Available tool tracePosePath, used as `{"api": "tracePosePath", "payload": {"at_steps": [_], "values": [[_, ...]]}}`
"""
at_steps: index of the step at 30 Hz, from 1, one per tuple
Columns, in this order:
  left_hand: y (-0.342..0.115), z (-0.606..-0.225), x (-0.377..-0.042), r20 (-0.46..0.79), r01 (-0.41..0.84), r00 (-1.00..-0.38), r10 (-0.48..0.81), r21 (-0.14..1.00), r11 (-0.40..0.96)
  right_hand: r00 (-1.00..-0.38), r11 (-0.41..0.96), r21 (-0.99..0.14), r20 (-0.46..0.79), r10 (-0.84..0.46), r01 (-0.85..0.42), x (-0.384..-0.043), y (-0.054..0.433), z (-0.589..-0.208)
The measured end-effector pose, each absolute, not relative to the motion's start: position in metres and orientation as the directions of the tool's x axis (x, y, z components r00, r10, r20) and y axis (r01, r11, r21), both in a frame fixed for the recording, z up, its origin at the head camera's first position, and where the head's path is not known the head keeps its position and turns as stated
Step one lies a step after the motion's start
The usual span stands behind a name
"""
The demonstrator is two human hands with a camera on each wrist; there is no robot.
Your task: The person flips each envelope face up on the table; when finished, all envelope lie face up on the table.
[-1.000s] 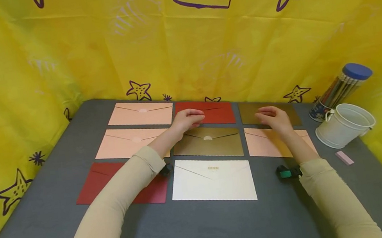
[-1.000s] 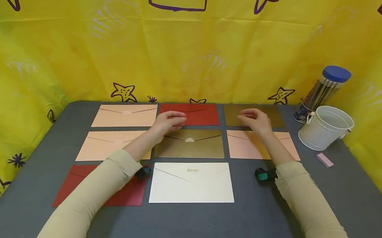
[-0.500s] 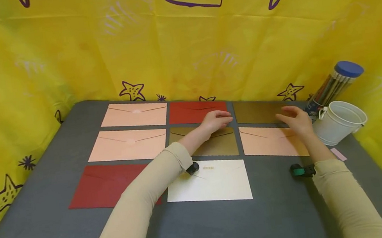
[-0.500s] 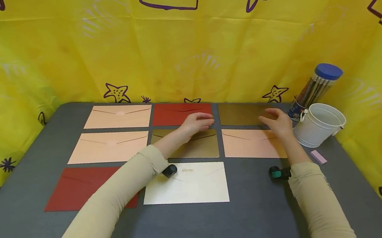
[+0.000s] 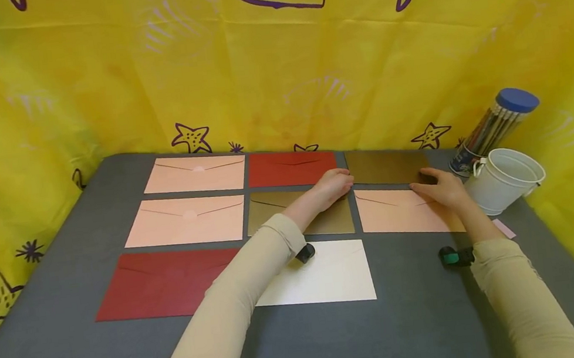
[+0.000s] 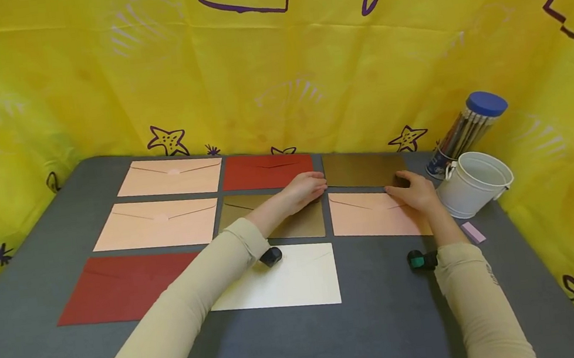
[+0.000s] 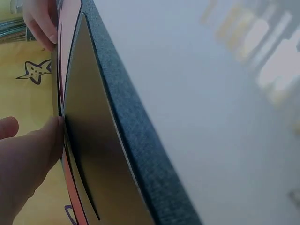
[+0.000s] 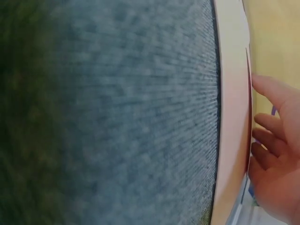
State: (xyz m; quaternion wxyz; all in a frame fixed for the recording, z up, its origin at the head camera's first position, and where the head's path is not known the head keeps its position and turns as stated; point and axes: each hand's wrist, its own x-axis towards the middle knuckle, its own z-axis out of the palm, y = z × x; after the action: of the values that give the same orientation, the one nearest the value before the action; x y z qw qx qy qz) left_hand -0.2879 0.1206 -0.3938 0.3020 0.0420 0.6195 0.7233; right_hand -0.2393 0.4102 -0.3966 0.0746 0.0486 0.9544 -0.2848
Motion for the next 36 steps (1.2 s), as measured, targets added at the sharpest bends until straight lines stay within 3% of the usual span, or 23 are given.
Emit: {"api": "tracePosePath", "payload": {"at_steps": [8, 16, 24, 28, 33, 36], "values": [[0.12, -0.391, -0.291, -0.286, -0.416, -0.824, 0.489, 0.891, -0.179, -0.99, 0.871, -0.481, -0.133, 0.038, 0.098, -0.243, 0.409, -0.397], [0.122, -0.38, -0.288, -0.149, -0.397, -0.818, 0.555, 0.845, -0.359, -0.997, 0.953, -0.301, -0.075, 0.016, 0.038, -0.248, 0.394, -0.392], [0.119, -0.374, -0.285, -0.084, -0.354, -0.804, 0.589, 0.863, -0.361, -1.0, 0.977, -0.214, 0.001, -0.023, -0.023, -0.249, 0.389, -0.393], [0.112, -0.377, -0.283, -0.095, -0.333, -0.814, 0.574, 0.885, -0.326, -0.986, 0.959, -0.282, 0.165, 0.006, -0.041, -0.246, 0.388, -0.391], [0.101, -0.382, -0.283, -0.133, -0.313, -0.834, 0.535, 0.914, -0.26, -0.873, 0.882, -0.459, 0.469, 0.134, -0.111, -0.244, 0.378, -0.391], [0.095, -0.385, -0.283, -0.163, -0.319, -0.846, 0.508, 0.918, -0.236, -0.846, 0.699, -0.703, 0.444, 0.294, -0.127, -0.244, 0.362, -0.39]]}}
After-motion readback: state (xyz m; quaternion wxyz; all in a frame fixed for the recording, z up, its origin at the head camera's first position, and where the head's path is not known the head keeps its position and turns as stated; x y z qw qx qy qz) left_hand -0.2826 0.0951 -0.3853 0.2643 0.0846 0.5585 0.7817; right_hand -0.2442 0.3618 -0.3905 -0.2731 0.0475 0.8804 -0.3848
